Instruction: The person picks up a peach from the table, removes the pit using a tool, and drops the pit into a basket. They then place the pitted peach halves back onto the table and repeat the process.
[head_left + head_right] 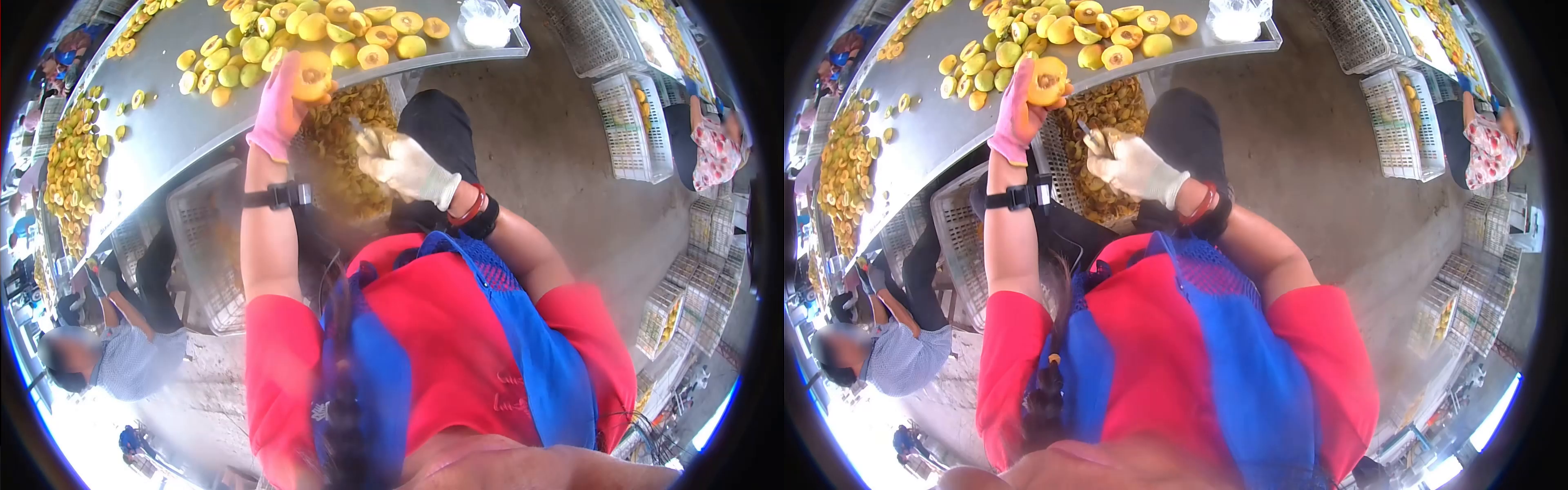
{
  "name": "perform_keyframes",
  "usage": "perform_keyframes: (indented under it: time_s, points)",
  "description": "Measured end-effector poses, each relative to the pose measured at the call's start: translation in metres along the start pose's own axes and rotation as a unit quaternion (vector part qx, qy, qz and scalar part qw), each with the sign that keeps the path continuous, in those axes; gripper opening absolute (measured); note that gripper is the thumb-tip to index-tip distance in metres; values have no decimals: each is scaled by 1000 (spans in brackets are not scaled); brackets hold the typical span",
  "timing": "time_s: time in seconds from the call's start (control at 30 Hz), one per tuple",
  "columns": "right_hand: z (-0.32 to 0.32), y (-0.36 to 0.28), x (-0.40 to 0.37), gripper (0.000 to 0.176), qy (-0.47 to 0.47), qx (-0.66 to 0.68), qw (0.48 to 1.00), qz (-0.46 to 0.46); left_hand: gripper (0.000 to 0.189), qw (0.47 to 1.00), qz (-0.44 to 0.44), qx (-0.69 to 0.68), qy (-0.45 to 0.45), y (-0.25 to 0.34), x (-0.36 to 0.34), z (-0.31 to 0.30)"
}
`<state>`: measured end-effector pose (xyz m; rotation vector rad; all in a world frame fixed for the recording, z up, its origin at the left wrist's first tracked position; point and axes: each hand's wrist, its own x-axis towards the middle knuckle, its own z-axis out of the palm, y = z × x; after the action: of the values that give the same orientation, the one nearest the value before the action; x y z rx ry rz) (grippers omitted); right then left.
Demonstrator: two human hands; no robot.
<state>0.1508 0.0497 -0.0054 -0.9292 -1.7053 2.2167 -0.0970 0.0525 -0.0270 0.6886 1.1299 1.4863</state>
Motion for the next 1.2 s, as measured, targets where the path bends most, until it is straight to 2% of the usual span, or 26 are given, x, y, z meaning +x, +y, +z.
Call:
perform_keyframes:
  time_s: [0.13, 0.17, 0.2, 0.23, 0.27, 0.3, 0.37, 0.47, 0.57, 0.67, 0.77, 0.9, 0.97, 1.07, 1.1, 1.13, 1.2]
  points:
    - [8, -30, -14, 15, 40, -59, 997, -17, 54, 999, 0, 16, 27, 9, -44, 35]
    - [9, -26, -13, 16, 56, -91, 992, -62, 55, 970, 144, 196, 28, 6, -51, 37]
    - [10, -18, -10, 17, 73, -123, 984, -107, 55, 888, 279, 365, 26, 0, -57, 38]
    - [11, -10, -8, 17, 89, -154, 973, -150, 56, 758, 399, 515, 23, -7, -62, 39]
    - [12, -4, -7, 19, 97, -154, 969, -170, 54, 875, 294, 385, 18, -13, -64, 43]
    - [13, 0, -6, 21, 104, -154, 964, -190, 53, 954, 196, 224, 46, -19, -66, 49]
    - [17, 1, -9, 22, 113, -112, 973, -168, 50, 989, 137, 32, 47, -11, -79, 71]
    - [19, 2, -10, 21, 161, -195, 937, -242, 50, 983, 172, 25, 64, -15, -83, 81]
    - [21, 2, -11, 22, 189, -212, 917, -281, 52, 976, 199, -12, 82, -18, -84, 93]
    - [18, 7, -10, 16, 185, -218, 919, -272, 53, 967, 236, 8, 93, -22, -82, 98]
    - [16, 5, -10, 13, 153, -220, 909, -318, 55, 962, 249, 24, 111, -21, -85, 104]
    - [16, -12, -24, 9, 69, -127, 979, -145, 58, 953, 266, 59, 131, -26, -80, 98]
    - [17, -23, -31, 8, 26, -90, 992, -89, 60, 948, 285, 60, 127, -31, -80, 96]
    - [14, -30, -35, 13, -15, -56, 997, -53, 59, 946, 295, 53, 124, -33, -81, 95]
    - [13, -13, -23, 16, 48, -146, 968, -198, 58, 946, 295, 49, 123, -33, -81, 95]
    - [11, 19, -1, 19, 109, -232, 906, -336, 56, 945, 295, 47, 131, -33, -82, 97]
    - [11, 21, 1, 25, 124, -275, 880, -366, 54, 943, 295, 44, 147, -34, -83, 101]
